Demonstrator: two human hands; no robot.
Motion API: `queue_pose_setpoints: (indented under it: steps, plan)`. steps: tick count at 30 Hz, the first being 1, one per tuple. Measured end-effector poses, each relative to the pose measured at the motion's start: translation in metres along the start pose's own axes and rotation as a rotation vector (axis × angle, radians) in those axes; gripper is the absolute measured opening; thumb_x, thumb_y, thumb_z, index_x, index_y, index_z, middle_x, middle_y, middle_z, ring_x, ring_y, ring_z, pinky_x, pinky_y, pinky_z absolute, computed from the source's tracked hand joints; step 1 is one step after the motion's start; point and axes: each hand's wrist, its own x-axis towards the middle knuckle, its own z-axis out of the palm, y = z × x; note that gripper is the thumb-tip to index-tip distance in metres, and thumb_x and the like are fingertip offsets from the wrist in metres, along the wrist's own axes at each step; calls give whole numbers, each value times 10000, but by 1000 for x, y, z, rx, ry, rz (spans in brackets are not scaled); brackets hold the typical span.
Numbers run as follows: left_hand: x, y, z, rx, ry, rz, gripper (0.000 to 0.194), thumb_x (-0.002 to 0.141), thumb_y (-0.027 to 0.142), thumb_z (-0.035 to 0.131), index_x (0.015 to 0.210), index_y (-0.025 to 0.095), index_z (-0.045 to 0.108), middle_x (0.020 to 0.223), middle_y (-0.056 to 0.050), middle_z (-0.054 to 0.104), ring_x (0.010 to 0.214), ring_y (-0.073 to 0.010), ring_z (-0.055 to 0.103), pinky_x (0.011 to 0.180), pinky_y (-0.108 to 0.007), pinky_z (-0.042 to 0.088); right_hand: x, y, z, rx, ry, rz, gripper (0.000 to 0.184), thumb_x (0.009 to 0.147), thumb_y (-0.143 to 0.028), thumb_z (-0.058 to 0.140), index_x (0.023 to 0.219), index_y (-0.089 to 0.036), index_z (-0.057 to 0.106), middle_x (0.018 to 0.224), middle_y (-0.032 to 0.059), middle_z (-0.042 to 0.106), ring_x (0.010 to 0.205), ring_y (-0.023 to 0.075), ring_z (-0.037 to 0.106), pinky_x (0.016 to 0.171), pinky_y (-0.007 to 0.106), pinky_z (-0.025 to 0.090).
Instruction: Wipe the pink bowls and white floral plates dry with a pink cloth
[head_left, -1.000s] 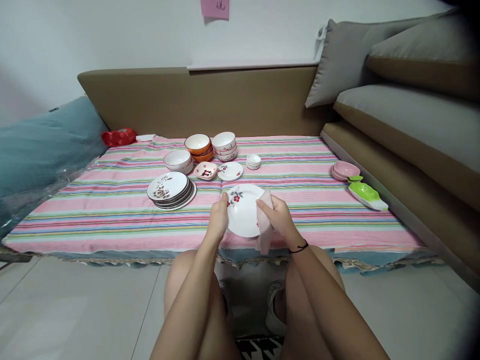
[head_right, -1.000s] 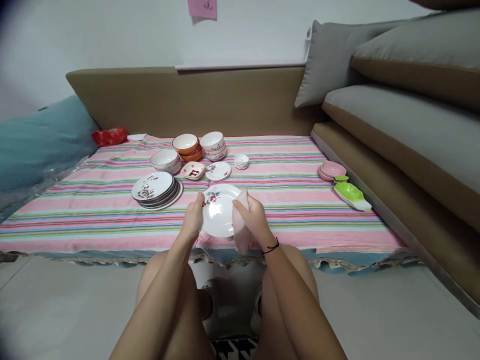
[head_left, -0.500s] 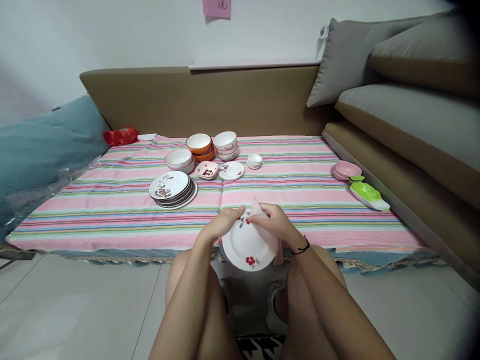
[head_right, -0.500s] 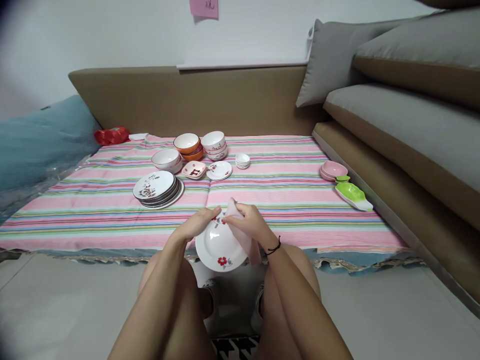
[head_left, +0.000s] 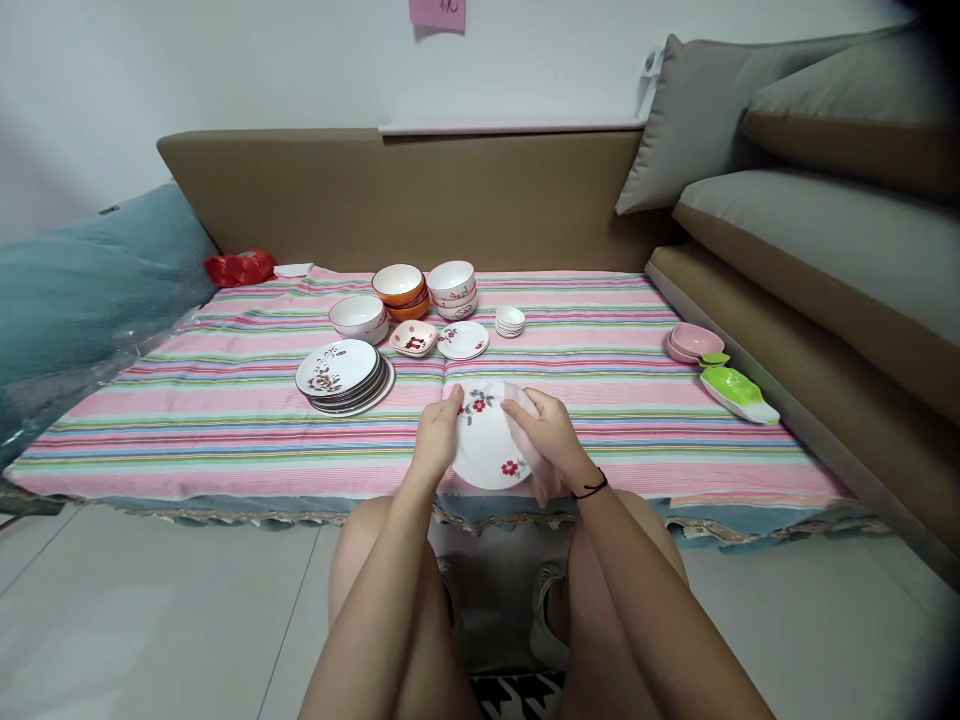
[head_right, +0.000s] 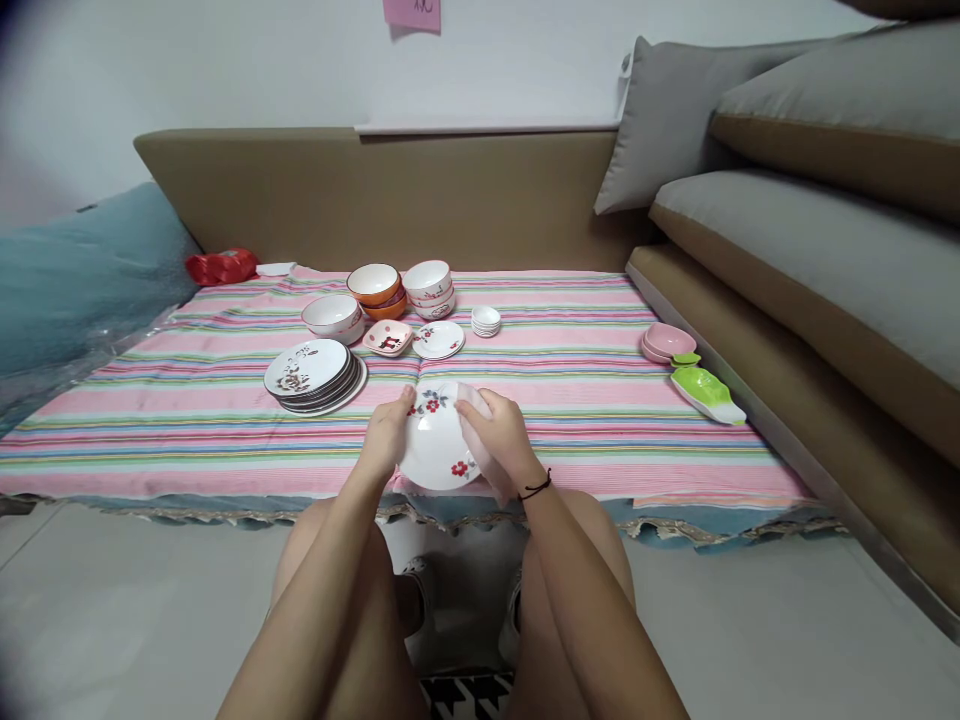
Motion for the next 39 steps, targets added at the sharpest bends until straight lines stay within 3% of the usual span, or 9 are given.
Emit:
queue_pose_setpoints:
  steps: [6,13,18,23,31,35,37,39]
  plan:
    - [3,-4,7,-125,346,8,529,778,655,474,552,176,474,489,17,451,456,-109,377,445,-249,274,-5,-4,14,192,40,107,297,815,-482,518,795,-185,526,728,-7,547,672,146,483,612,262,391]
    - [4,-3,16,-287,492,96,544,777,677,456,636,157,533,545,17,496,518,-110,439,518,-237,363,-10,-9,34,280,91,195,377,732,-483,635,944,-179,564,885,27,618,788,175,525,692,285,422]
    - [6,-5,18,-272,491,50,549,786,669,447,671,144,563,560,8,525,523,-116,457,532,-244,379,-10,-14,35,285,138,240,379,722,-504,639,913,-191,541,841,9,590,754,168,510,679,284,417]
    - [9,-9,16,-246,475,0,581,793,670,428,722,123,610,645,-40,606,595,-145,524,569,-258,409,-6,-15,28,401,166,110,310,871,-498,408,772,-209,463,719,-10,477,679,145,434,630,263,379]
    - [6,-3,15,-237,431,-34,587,797,661,422,761,114,633,771,-91,660,679,-176,571,597,-265,426,-8,-20,22,253,318,34,405,874,-529,405,633,-216,314,603,-34,247,584,122,280,530,261,262]
    - [1,0,15,-99,364,-48,566,824,640,401,676,131,601,654,-62,620,594,-163,518,535,-262,372,-4,-15,22,294,341,77,345,828,-521,465,752,-189,522,631,-13,420,605,137,390,547,262,325]
    - [0,1,15,-47,299,-56,554,828,628,410,608,145,568,580,-42,579,548,-153,476,508,-263,341,0,-12,21,444,358,119,373,766,-499,556,939,-171,593,791,26,570,689,157,499,599,267,399]
    - [0,3,14,-55,240,-54,536,821,612,447,547,159,528,534,-30,545,526,-147,450,500,-263,329,3,-11,19,636,329,162,477,717,-466,624,1098,-181,582,1015,60,624,826,181,574,694,287,459]
